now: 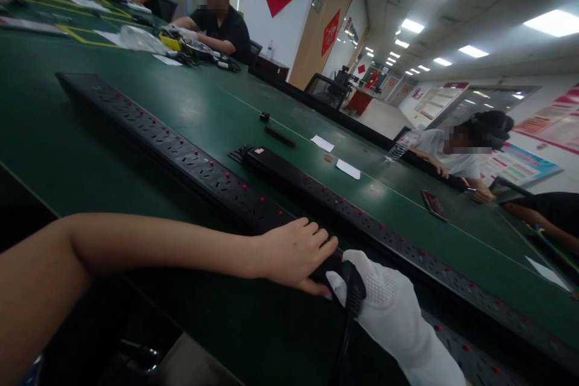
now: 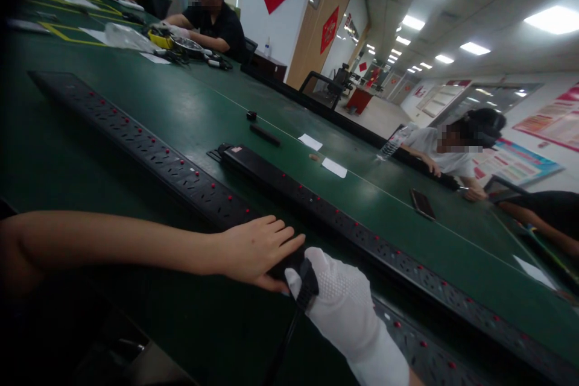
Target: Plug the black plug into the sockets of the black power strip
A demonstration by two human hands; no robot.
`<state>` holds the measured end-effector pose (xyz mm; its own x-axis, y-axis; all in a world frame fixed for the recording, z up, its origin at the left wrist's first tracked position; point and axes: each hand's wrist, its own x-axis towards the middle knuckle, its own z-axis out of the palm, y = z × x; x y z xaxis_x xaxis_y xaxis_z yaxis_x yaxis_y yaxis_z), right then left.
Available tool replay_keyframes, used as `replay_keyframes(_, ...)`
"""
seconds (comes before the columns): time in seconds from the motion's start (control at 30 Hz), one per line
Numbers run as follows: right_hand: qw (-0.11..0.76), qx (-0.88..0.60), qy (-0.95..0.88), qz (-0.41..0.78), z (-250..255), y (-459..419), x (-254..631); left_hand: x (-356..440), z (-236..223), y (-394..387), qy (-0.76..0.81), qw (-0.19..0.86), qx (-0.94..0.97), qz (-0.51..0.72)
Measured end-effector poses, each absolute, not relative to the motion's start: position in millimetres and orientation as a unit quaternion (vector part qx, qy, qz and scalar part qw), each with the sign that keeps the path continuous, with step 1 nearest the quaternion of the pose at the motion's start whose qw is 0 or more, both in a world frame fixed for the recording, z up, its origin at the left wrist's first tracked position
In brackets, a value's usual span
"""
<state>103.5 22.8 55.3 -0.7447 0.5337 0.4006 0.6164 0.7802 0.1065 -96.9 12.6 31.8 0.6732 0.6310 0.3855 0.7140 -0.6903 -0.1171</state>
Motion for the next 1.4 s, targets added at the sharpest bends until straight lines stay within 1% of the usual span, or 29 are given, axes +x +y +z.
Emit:
replay_keyframes(0.1,0.182,-0.312,-0.924,-0.126,55.0,21.8,103.4,-96.4,33.7,11.2,-0.378,0.115,-0.907,-0.145)
replay_keyframes(0.2,0.168,-0.319,-0.925,-0.121,55.6,20.8,103.5,-96.7,35.9,10.8,-0.383,0.104,-0.909,-0.130)
replay_keyframes(0.57,0.129,-0.327,-0.930,-0.106,56.8,22.0,103.7,-97.2,38.7,10.7,-0.383,0.109,-0.912,-0.099)
replay_keyframes(1.0,0.156,-0.328,-0.922,-0.133,54.3,21.8,102.7,-97.5,39.4,11.0,-0.386,0.102,-0.912,-0.089)
replay_keyframes(1.4,0.133,-0.338,-0.922,-0.134,58.1,21.6,101.5,-97.8,38.8,11.1,-0.384,0.106,-0.913,-0.090)
